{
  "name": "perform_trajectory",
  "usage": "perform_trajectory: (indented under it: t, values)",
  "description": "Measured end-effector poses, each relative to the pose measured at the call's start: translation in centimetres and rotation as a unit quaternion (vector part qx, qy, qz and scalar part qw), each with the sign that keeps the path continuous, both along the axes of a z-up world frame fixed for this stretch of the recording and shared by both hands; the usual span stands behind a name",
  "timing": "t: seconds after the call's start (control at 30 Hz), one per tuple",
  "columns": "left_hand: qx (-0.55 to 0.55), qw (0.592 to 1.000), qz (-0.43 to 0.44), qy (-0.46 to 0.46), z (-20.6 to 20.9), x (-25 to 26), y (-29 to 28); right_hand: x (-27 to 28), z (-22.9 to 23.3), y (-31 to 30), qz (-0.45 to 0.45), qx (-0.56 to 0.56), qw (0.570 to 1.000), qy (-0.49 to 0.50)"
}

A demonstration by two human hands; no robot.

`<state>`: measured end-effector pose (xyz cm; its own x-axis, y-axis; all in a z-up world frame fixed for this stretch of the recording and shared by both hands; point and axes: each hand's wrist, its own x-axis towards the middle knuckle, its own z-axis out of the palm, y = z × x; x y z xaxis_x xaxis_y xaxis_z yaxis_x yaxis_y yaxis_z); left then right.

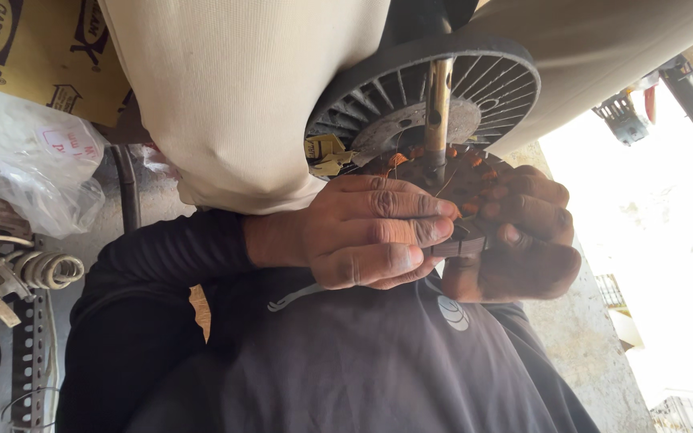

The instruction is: The person cuts small strips of insulating material using scissors and places them into the slots of a motor stator. The person then folds the strips and inserts them into the stator slots to insulate the copper windings.

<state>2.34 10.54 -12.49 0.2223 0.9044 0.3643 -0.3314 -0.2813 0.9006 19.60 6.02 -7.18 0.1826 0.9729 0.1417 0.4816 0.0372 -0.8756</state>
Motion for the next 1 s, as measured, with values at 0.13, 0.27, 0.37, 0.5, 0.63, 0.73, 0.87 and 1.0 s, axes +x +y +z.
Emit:
perform_trajectory:
  t: [0.13,0.27,0.37,0.5,0.63,0.73,0.87,1.0]
  values:
    - [0.025,1.000,-0.001,0.007,-0.1,0.0,-0.1,0.5,-0.7,-0.5,0.011,0.026,0.998,0.053]
    - [0.042,0.999,0.010,0.019,-0.2,0.2,-0.4,1.0,-0.8,-1.4,0.021,0.037,0.998,0.042]
    - [0.044,0.998,0.027,0.041,0.1,0.2,-0.4,1.5,-1.1,-1.2,0.055,0.042,0.996,0.055]
    - [0.027,0.998,0.039,0.046,0.3,0.5,-0.6,1.3,-1.4,-1.0,0.042,0.061,0.997,0.032]
    - [0.015,0.995,0.061,0.071,0.6,0.8,-0.7,0.5,-1.8,-1.1,0.014,0.085,0.995,0.042]
    - [0.008,0.991,0.075,0.107,1.1,1.0,-0.6,0.4,-1.7,-1.1,0.019,0.077,0.995,0.060]
    - [-0.014,0.992,0.028,0.118,1.4,0.1,-0.3,0.3,-2.0,-0.8,0.018,0.094,0.992,0.082]
    - [-0.098,0.993,-0.044,0.040,0.9,-0.6,0.5,-0.1,-1.2,-0.9,-0.020,0.029,0.997,0.066]
